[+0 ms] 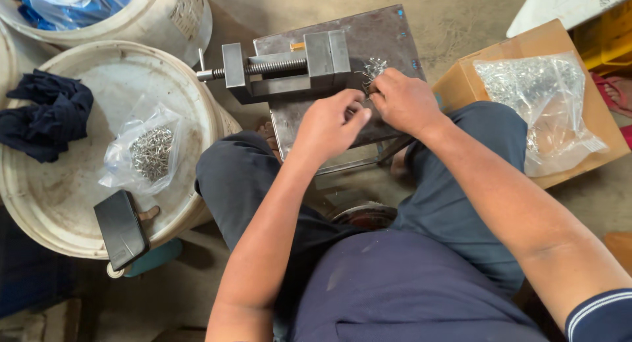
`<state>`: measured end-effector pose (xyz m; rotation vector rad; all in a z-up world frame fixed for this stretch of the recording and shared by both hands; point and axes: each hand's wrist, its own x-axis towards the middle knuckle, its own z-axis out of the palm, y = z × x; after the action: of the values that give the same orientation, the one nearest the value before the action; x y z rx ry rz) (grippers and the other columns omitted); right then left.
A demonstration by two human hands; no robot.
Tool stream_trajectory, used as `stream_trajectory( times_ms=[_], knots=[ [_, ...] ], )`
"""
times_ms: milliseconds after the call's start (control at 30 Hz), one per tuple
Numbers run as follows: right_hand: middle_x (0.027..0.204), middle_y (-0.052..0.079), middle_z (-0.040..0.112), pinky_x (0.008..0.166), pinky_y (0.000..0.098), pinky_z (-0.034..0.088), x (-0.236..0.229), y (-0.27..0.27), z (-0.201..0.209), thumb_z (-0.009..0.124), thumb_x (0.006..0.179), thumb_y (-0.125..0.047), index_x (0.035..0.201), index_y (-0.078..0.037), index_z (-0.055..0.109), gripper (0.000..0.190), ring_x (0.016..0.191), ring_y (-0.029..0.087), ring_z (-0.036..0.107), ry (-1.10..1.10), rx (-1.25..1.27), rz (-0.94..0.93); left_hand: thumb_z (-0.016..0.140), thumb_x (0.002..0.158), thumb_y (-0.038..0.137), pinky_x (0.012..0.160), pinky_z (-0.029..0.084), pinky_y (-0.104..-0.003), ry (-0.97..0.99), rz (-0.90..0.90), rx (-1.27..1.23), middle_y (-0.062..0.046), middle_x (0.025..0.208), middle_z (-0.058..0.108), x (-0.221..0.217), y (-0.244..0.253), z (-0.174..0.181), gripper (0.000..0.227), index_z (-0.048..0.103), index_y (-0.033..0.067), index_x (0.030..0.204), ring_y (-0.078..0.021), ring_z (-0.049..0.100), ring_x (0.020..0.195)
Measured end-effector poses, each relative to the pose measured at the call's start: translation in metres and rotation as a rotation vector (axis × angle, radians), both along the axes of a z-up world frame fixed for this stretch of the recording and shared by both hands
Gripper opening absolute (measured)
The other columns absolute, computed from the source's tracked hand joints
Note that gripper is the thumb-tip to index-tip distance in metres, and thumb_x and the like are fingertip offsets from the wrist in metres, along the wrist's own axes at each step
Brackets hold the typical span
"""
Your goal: The person sits on the floor and uses a bench vise to assemble small metal components. They pick up individual metal pins and fasteners from a plastic bag and the workbench, then insert them into the vise jaws to secure or adjust them.
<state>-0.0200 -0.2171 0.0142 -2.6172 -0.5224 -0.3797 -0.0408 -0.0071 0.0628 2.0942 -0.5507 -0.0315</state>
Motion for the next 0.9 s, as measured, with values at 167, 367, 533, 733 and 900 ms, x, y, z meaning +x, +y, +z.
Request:
stream_trajectory(
  times_ms=[167, 367, 533, 733, 900],
  knots=[
    [0.098, 0.01, 0.069, 0.072, 0.0422, 0.053, 0.013, -0.012, -0.006, 0.074, 0.096, -0.017, 0.105, -0.008, 0.071, 0.012, 0.087, 0.032, 0.068, 0.093, 0.157, 0.049, 0.071, 0.091, 0.032, 0.075, 0.056, -0.043, 0.016, 0.0, 0.188, -0.011, 0.09, 0.077, 0.02, -0.01, -0.012, 0.031, 0.072, 0.0096, 0.112, -0.0331, 0.073, 0.086],
    [0.081, -0.003, 0.061, 0.055, 0.0233, 0.038, 0.023, -0.024, -0.016, 0.071, 0.099, -0.013, 0.108, -0.003, 0.068, 0.014, 0.064, 0.005, 0.048, 0.687, 0.883, -0.167, 0.076, 0.087, 0.038, 0.067, 0.055, -0.042, -0.104, 0.031, 0.096, -0.012, 0.089, 0.075, 0.038, -0.009, -0.035, 0.036, 0.072, 0.009, 0.108, -0.0333, 0.072, 0.079],
    [0.09, -0.004, 0.065, 0.066, 0.0187, 0.048, 0.022, -0.001, -0.009, 0.067, 0.099, -0.007, 0.107, -0.002, 0.065, 0.01, 0.075, 0.0, 0.056, 0.678, 0.977, -0.105, 0.075, 0.09, 0.043, 0.065, 0.053, -0.042, -0.092, 0.019, 0.085, -0.013, 0.086, 0.073, 0.048, -0.014, -0.035, 0.039, 0.072, 0.0083, 0.107, -0.034, 0.07, 0.078],
    [0.097, 0.001, 0.061, 0.067, 0.0204, 0.045, 0.019, 0.006, 0.004, 0.066, 0.101, 0.0, 0.108, 0.0, 0.065, 0.007, 0.078, 0.004, 0.053, 0.457, 0.758, 0.015, 0.063, 0.102, 0.025, 0.067, 0.054, -0.037, 0.264, -0.06, -0.256, -0.011, 0.082, 0.07, 0.055, -0.001, -0.025, 0.02, 0.07, 0.0065, 0.103, -0.0288, 0.071, 0.074],
    [0.101, 0.002, 0.064, 0.065, 0.0227, 0.049, 0.028, 0.008, 0.013, 0.063, 0.094, 0.001, 0.108, 0.0, 0.067, 0.014, 0.079, 0.007, 0.062, 0.789, 1.049, 0.013, 0.064, 0.103, 0.02, 0.069, 0.054, -0.037, 0.073, -0.068, -0.255, -0.012, 0.088, 0.07, 0.055, 0.013, -0.022, 0.015, 0.069, 0.0061, 0.103, -0.0306, 0.07, 0.08]
  ],
)
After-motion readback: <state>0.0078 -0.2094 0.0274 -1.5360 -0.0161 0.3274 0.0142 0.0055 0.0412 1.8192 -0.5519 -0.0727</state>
